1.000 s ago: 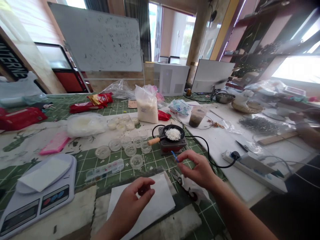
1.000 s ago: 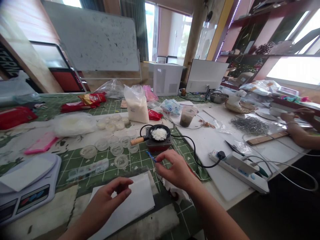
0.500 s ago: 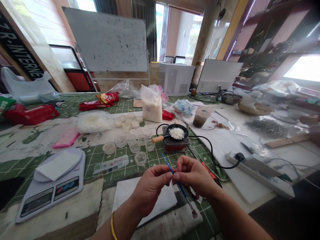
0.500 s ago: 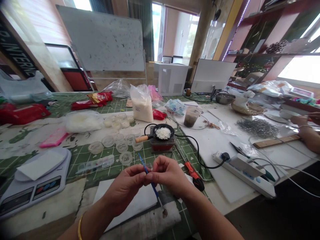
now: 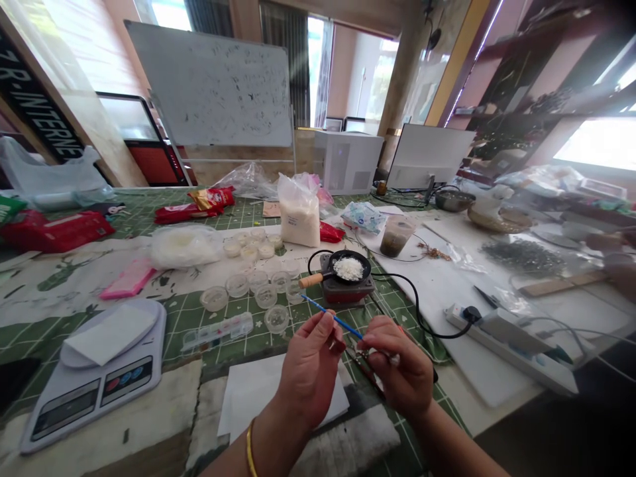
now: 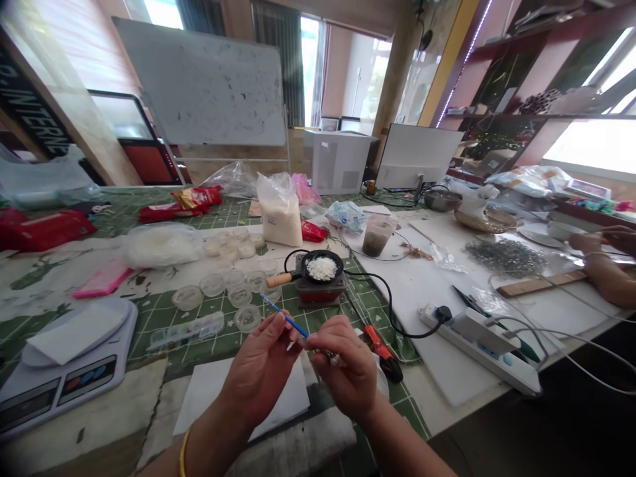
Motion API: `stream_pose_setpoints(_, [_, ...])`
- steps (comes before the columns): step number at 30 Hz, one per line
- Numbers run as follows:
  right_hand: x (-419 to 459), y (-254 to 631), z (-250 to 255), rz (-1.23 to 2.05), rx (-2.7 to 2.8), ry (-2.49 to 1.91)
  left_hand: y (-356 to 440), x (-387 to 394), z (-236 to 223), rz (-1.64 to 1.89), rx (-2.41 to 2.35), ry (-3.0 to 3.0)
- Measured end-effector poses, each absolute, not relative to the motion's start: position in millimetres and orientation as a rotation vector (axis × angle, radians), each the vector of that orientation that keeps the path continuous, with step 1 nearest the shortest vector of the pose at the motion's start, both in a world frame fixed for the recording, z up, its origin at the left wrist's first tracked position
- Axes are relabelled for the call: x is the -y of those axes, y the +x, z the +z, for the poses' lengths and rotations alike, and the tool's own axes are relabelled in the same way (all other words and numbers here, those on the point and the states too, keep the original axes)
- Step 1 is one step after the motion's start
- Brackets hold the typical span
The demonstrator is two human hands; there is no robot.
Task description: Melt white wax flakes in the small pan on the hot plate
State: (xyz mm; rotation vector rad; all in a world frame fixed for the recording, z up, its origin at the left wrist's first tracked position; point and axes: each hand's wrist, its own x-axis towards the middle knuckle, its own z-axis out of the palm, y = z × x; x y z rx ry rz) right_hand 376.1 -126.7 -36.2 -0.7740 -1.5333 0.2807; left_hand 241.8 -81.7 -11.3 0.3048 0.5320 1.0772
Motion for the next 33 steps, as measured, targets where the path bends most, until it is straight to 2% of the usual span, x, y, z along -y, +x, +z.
stream_pose_setpoints(6, [107.9, 398.8, -20.1, 0.070, 1.325, -0.907, 249.3, 80.2, -3.9, 0.928, -0.543, 0.428])
stream_pose_setpoints(9, [92.3, 424.8, -9.9, -0.109, 1.118, -1.130, 234.8, 69.6, -9.1, 0.893, -0.599, 0.604])
stream_pose_setpoints(14, [64.6, 449.4, -7.0, -0.158, 1.358, -1.531, 189.6, 48.6, -34.1, 0.928, -0.871, 1.120])
stream_pose_setpoints(20, [53.0, 445.9, -18.5, -0.241, 1.451, -1.561, 155.9, 49.7, -68.4, 0.776, -1.012, 1.906])
stream_pose_setpoints(27, [54.4, 446.3, -20.0, -0.357, 1.459, -1.534, 164.0, 62.1, -100.1, 0.741, -0.661, 2.592])
stream_pose_setpoints(33, [58.0, 447.5, -24.9, -0.107, 1.368, -1.434, 165.6, 58.8, -105.1, 0.731, -0.622, 2.751])
